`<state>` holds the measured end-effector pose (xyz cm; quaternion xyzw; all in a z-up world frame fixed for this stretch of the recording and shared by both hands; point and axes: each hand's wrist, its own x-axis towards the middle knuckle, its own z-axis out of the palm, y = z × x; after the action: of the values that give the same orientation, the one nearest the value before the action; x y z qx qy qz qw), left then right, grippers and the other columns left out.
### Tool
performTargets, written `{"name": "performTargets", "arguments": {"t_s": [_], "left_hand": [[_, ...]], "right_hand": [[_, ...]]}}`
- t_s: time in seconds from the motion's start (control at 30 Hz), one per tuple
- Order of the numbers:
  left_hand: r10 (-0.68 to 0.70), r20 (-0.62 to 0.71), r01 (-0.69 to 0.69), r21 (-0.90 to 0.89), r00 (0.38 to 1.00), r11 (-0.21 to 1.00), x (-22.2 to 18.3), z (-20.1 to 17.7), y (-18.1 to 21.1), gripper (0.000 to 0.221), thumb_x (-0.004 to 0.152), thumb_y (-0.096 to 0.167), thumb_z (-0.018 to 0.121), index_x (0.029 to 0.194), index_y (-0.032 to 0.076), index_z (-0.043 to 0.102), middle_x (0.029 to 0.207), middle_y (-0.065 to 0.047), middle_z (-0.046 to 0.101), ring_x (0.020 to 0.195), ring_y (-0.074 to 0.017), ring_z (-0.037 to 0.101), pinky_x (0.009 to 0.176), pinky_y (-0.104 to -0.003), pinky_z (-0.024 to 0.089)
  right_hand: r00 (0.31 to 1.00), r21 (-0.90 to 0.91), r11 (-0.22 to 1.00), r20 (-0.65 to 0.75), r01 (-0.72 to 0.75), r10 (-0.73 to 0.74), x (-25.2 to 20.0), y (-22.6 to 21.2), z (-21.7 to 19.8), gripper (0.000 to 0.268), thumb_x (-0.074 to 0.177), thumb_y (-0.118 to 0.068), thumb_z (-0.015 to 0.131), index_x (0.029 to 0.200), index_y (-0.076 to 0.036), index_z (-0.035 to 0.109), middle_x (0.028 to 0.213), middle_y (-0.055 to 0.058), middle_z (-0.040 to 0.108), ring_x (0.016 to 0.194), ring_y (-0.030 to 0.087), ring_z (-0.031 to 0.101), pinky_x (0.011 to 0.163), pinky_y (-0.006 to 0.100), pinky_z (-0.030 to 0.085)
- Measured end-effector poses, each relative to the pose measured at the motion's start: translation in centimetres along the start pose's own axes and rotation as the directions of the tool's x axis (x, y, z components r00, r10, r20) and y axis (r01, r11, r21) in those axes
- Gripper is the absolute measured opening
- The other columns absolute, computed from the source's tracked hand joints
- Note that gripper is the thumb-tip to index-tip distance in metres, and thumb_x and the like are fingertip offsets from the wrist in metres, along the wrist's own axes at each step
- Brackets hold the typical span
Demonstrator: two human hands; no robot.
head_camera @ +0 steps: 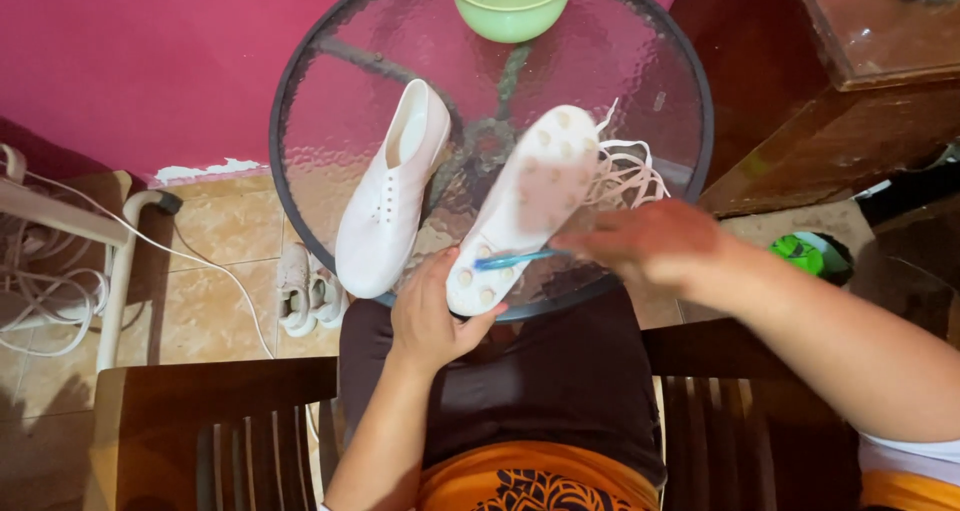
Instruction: Brushing the sole of a white shoe with a toothbrush and water
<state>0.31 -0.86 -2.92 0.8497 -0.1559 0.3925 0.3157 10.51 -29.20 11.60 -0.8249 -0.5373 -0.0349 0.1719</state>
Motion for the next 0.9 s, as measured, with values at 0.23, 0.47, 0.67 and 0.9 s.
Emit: {"name": "performTargets", "arguments": {"t_s": [0.23,0.47,0.67,0.9], "left_hand": [[0.046,0.034,-0.045,-0.02,0.998,0.999,0.9,-0.4,0.7,0.074,0.081,0.049,0.08,0.124,-0.008,0.059,0.112,-0.024,0.067,0.1,-0.0387,0.07,0.09,-0.045,0.058],[-0.022,-0.034,0.023,0.032,0.999,0.999,-0.4,0.4,0.0,0.081,0.081,0.059,0.075,0.125,-0.006,0.06,0.107,-0.02,0.067,0.098,-0.0356,0.07,0.09,-0.043,0.057],[-0.033,-0.134,0.038,0.035,0.99,0.999,-0.5,0.7,0.0,0.081,0.078,0.061,0.078,0.119,-0.007,0.062,0.098,-0.019,0.067,0.089,-0.036,0.07,0.083,-0.043,0.058],[-0.074,-0.191,0.089,0.069,0.979,0.994,-0.5,0.7,0.3,0.079,0.079,0.067,0.074,0.113,-0.004,0.066,0.092,-0.015,0.068,0.081,-0.0321,0.071,0.077,-0.038,0.059]], "right_hand": [[0.986,0.18,0.977,-0.102,-0.111,0.131,-1.0,2.9,2.1,0.041,0.097,-0.016,0.053,0.134,-0.025,0.071,0.091,0.004,0.076,0.07,0.022,0.074,0.068,0.032,0.061],[0.987,-0.083,0.996,-0.148,0.042,-0.054,-0.8,2.7,5.1,0.046,0.096,-0.02,0.053,0.137,-0.041,0.063,0.096,0.0,0.069,0.072,0.027,0.072,0.064,0.041,0.061],[0.976,-0.114,0.993,-0.215,-0.042,0.017,-0.3,2.0,4.4,0.037,0.099,-0.024,0.048,0.128,-0.034,0.07,0.098,-0.003,0.069,0.072,0.024,0.07,0.064,0.036,0.059],[0.977,-0.199,0.98,-0.206,0.004,-0.046,-0.4,2.8,4.7,0.043,0.099,-0.023,0.047,0.135,-0.038,0.067,0.088,-0.003,0.068,0.059,0.017,0.066,0.061,0.026,0.057]]}}
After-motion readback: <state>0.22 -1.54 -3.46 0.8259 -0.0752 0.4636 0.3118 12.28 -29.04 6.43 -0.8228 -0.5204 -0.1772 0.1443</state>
